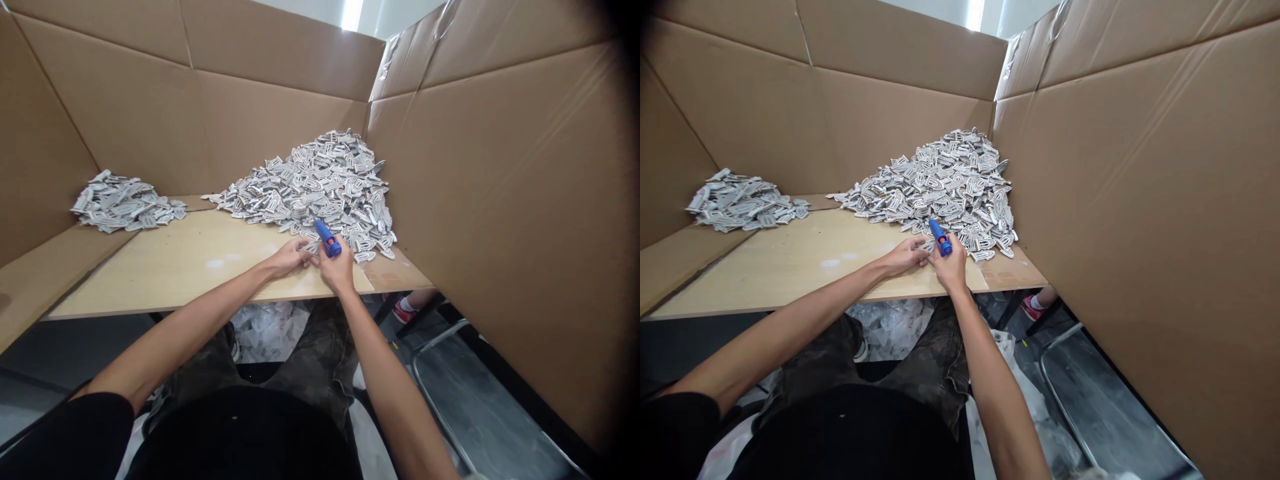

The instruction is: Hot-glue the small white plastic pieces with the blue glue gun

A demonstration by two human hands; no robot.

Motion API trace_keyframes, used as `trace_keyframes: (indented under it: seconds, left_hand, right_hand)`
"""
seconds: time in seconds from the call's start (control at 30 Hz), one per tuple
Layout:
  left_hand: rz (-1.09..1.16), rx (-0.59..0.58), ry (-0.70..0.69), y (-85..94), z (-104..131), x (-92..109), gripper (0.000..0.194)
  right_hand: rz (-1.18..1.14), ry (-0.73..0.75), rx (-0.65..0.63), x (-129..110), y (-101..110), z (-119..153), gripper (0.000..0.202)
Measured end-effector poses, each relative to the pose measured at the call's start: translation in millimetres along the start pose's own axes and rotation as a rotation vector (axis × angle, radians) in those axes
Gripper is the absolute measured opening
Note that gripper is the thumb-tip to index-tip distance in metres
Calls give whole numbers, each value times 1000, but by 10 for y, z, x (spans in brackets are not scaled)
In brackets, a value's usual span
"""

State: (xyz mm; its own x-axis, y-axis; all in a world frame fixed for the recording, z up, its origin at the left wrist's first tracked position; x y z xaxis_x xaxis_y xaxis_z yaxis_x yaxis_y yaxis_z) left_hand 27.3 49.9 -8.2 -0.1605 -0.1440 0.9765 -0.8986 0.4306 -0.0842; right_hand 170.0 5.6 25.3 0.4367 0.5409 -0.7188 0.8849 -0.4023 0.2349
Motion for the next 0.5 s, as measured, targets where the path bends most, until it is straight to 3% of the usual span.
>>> trace_keyframes:
  seconds: [0.5]
  left_hand:
    - [-8, -43, -42, -17, 5, 51, 42]
  right_hand:
    - [-13, 8, -59, -8, -39, -8, 21]
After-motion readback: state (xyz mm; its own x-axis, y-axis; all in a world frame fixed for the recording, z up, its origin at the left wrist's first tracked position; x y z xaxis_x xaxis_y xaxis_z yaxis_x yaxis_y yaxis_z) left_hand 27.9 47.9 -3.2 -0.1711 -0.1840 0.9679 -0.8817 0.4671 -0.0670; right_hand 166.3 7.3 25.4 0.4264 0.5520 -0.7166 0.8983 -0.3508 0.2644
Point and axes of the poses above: each hand's wrist, its own z-axis away from the middle knuckle, its own y-axis out of the back of the hand, x = y × z, the point moved 6 cm from there along -z, towards the middle knuckle, and after that the axes turned 2 degrees about x, right-handed, at the moved point
